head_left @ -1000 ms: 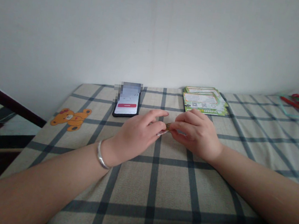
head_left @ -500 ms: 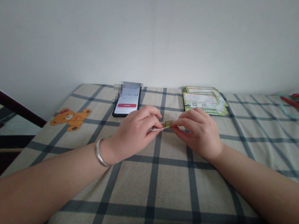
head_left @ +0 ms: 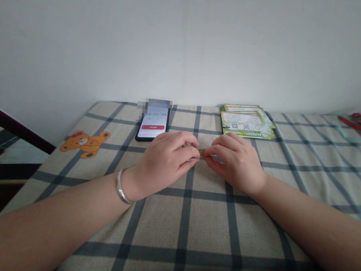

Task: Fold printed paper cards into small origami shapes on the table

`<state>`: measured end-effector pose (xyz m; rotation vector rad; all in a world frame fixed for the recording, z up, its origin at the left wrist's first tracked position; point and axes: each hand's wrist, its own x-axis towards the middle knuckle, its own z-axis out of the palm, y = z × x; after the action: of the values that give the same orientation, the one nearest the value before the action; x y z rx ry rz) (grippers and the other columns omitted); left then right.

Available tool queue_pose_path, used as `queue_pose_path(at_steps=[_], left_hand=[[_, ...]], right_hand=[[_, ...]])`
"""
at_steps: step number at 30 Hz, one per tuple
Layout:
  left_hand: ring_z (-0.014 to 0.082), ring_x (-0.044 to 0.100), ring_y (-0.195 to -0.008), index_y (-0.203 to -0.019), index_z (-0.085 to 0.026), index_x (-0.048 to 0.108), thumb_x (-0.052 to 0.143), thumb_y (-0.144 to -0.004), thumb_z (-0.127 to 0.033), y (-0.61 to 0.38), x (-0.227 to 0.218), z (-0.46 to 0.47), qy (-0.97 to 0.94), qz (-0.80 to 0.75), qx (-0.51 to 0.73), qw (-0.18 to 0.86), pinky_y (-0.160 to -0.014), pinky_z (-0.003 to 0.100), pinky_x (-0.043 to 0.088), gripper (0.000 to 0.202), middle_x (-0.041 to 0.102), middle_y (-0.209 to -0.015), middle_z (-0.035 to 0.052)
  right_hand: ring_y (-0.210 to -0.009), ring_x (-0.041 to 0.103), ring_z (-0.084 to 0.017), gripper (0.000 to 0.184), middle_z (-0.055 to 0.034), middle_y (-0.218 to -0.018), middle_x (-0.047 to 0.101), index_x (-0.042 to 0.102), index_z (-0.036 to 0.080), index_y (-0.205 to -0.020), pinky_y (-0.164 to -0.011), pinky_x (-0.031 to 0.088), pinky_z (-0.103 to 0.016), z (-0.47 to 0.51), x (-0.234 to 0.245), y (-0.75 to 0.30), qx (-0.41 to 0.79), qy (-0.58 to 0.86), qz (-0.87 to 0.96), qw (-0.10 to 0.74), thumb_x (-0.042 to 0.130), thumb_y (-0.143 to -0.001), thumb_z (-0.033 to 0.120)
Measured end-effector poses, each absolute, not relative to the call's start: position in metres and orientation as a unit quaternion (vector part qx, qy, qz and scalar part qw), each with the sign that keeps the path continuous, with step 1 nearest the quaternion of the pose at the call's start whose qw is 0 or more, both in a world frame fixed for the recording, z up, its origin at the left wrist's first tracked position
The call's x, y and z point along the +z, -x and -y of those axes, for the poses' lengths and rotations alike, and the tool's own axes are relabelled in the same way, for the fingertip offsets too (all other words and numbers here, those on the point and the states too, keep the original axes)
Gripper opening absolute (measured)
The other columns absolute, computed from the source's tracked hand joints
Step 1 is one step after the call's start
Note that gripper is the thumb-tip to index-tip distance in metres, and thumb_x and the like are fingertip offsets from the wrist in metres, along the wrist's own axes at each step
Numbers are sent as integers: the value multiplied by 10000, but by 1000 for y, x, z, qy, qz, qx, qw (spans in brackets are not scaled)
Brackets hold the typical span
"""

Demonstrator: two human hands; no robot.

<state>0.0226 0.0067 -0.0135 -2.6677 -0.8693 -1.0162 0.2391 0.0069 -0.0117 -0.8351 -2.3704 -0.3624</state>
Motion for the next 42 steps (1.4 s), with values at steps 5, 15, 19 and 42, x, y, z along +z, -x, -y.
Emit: queue_pose_path(at_steps=[5, 15, 19, 42], left_hand=[[166, 607, -910, -833, -172, 643, 625, -849, -141, -21, -12, -8, 877, 291, -381, 31, -800, 322, 493, 40, 623, -969, 46], [163, 597, -898, -832, -186, 656, 615, -854, -148, -21, -12, -8, 877, 291, -382, 24, -798, 320, 504, 60, 610, -960, 42], [169, 597, -901, -824, -179, 657, 627, -845, -151, -22, -12, -9, 878, 287, -382, 30, -783, 315, 498, 46, 610, -955, 45], [159, 630, -775, -893, -194, 568, 607, -887, -228, -21, -19, -13, 890, 301, -338, 56, -714, 310, 446, 53, 683, -832, -13]], right_hand=[[-753, 520, -182, 131, -41, -795, 632, 637, 190, -800, -682, 411, -314, -7, -11, -241, -122, 332, 880, 317, 592, -886, 279], [-758, 521, -173, 103, -35, -831, 662, 655, 209, -845, -687, 414, -311, -7, -11, -243, -112, 309, 885, 330, 592, -891, 276], [-745, 524, -174, 109, -35, -799, 656, 653, 196, -807, -676, 417, -311, -6, -11, -242, -108, 310, 887, 326, 598, -879, 258], [-682, 563, -119, 96, 0, -756, 620, 641, 194, -890, -589, 416, -243, -10, -18, -236, 92, 390, 840, 366, 652, -804, 237]])
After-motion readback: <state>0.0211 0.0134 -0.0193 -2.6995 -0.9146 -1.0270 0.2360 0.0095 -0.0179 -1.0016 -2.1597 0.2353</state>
